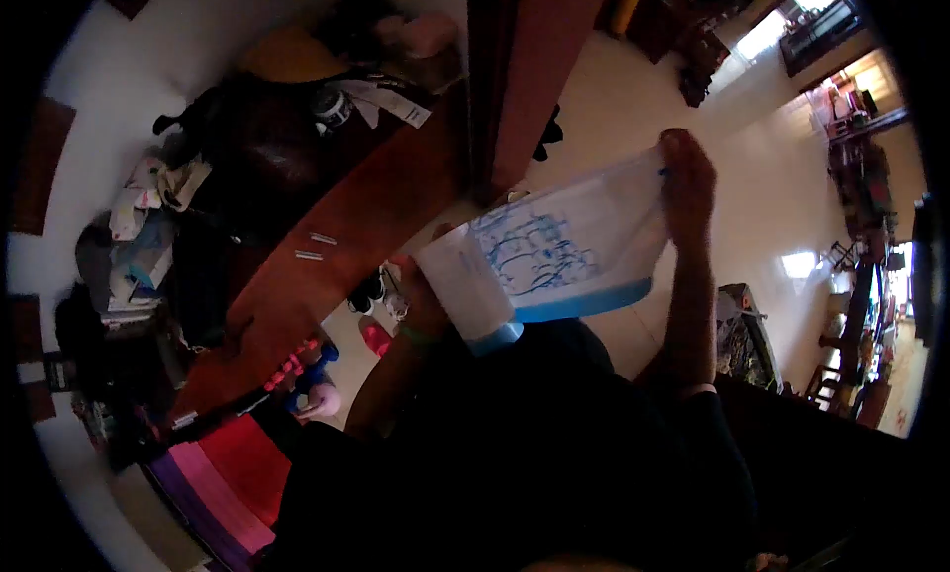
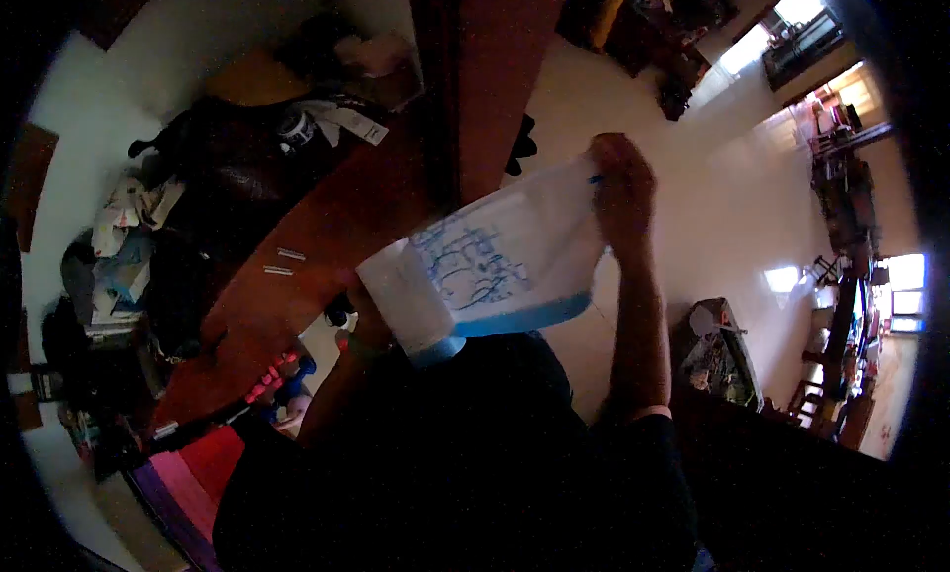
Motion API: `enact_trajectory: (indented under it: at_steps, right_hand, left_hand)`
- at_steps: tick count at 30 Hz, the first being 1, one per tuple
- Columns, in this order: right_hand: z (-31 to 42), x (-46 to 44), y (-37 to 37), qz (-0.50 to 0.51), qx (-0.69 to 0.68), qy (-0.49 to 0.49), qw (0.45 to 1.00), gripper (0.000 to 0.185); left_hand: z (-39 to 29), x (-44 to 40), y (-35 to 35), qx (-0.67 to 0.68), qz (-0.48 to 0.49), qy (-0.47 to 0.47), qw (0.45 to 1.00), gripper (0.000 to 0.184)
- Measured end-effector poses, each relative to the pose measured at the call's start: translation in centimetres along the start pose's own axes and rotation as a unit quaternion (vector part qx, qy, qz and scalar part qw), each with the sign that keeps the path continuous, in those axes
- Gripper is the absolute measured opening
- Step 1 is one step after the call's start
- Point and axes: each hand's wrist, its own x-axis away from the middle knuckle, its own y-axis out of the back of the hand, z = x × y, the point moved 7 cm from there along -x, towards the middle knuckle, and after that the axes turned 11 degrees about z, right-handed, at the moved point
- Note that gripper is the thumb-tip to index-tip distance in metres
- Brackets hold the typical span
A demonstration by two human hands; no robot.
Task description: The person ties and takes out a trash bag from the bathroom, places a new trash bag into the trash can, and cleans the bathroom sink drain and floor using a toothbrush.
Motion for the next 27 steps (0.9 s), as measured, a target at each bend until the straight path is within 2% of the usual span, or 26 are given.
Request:
enact_trajectory:
  at_steps: [2,6,8,9,12,13,14,16,18,20,21,22,23,24,26,27]
  right_hand:
    - [-0.1,-0.2,3.8,-0.050,-0.004,-0.009,0.999,0.023]
    - [-2.3,-0.4,9.2,-0.073,0.066,-0.068,0.993,0.027]
    - [-4.9,-0.7,11.1,-0.068,0.085,-0.072,0.991,0.024]
    - [-5.3,-0.7,12.1,-0.098,0.142,-0.036,0.984,0.026]
    - [-7.7,-0.5,15.4,-0.099,0.078,-0.046,0.991,0.028]
    - [-9.1,-0.3,16.3,-0.117,0.090,-0.091,0.985,0.030]
    - [-9.9,-0.4,16.8,-0.115,0.084,-0.092,0.986,0.030]
    - [-11.1,-0.1,17.4,-0.095,0.157,-0.126,0.975,0.030]
    - [-12.0,0.5,17.4,-0.101,0.135,-0.157,0.973,0.028]
    - [-14.9,1.0,18.7,-0.109,0.104,-0.162,0.975,0.026]
    - [-18.3,1.3,20.0,-0.109,0.099,-0.163,0.976,0.026]
    - [-22.6,1.6,21.1,-0.105,0.017,-0.120,0.987,0.025]
    - [-25.7,2.1,21.5,-0.101,-0.066,-0.077,0.990,0.024]
    - [-27.1,2.7,21.2,-0.103,-0.071,-0.077,0.989,0.024]
    - [-30.0,4.5,19.8,-0.027,0.028,-0.137,0.990,0.022]
    - [-32.5,5.6,18.8,-0.016,-0.021,-0.196,0.980,0.021]
  left_hand:
    - [0.5,-0.8,-0.1,-0.006,0.020,0.016,1.000,0.092]
    - [1.8,-2.0,0.2,-0.019,0.045,0.049,0.998,0.090]
    - [2.7,-2.8,1.0,-0.009,0.044,0.059,0.997,0.088]
    - [3.1,-3.2,1.6,0.002,0.037,0.063,0.997,0.087]
    - [2.9,-4.1,-0.8,-0.014,0.026,0.072,0.997,0.082]
    - [2.5,-4.3,-1.5,-0.045,0.031,0.071,0.996,0.078]
    - [2.7,-4.2,0.0,-0.051,0.027,0.070,0.996,0.078]
    - [4.4,-4.0,3.2,-0.038,0.021,0.114,0.993,0.071]
    - [4.7,-4.2,4.6,-0.075,0.016,0.131,0.988,0.068]
    - [3.9,-4.6,4.3,-0.113,0.014,0.148,0.982,0.064]
    - [2.8,-5.2,3.2,-0.186,0.004,0.149,0.971,0.063]
    - [1.9,-5.6,3.0,-0.258,-0.005,0.150,0.955,0.061]
    - [1.5,-5.7,4.1,-0.262,-0.007,0.151,0.953,0.061]
    - [0.9,-5.9,5.2,-0.304,0.032,0.148,0.941,0.055]
    - [0.0,-6.0,5.0,-0.347,0.071,0.148,0.924,0.050]
    - [-0.5,-6.0,4.2,-0.325,0.053,0.178,0.927,0.044]
